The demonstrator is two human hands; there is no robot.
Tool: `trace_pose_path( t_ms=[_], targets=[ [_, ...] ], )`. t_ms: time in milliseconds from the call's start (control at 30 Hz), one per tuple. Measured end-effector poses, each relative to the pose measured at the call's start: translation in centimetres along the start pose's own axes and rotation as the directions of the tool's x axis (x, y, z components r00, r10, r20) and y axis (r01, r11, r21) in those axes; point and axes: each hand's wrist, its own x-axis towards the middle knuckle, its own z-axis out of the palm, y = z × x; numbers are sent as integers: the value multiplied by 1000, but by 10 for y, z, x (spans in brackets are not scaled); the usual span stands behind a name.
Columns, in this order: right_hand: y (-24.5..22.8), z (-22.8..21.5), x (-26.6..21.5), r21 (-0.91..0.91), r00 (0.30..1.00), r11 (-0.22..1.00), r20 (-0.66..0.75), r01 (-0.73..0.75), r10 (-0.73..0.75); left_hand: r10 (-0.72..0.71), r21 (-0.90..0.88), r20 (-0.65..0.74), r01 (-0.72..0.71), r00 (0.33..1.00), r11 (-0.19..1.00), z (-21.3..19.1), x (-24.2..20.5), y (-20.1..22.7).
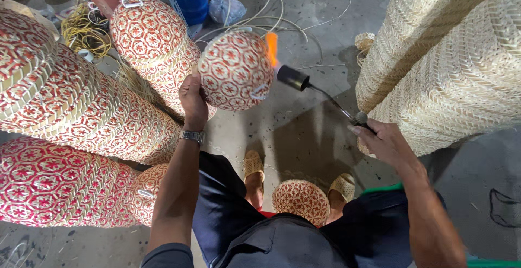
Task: The person uses a blowtorch to singe the edges and outer surface of small, round, woven bamboo baskets held by hand.
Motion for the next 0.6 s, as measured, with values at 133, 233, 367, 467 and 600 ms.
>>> trace_pose_path(
  t_ms=[133, 233, 367, 467, 600],
  targets=[
    [-16, -10, 6, -67, 987, 989, -82, 129, -135, -118, 168, 51, 108, 992, 980, 6, -10, 4],
    [-37, -17, 8, -95, 945, 951, -119, 296, -306, -151, 332, 76, 117, 986, 936, 19, -20, -3],
    [-65, -18, 10, -71, 858, 864, -105, 498, -503, -132, 392, 86, 88, 988, 916, 39, -38, -25],
    [-79, -16, 8, -195, 870, 874, -134, 446, -474, -141, 438, 23, 117, 990, 891, 49, -52, -39],
    [-84, -17, 7, -203, 962, 945, -42, 257, -270, -53, 648, 66, -2, 996, 762, 61, -63, -49]
  ],
)
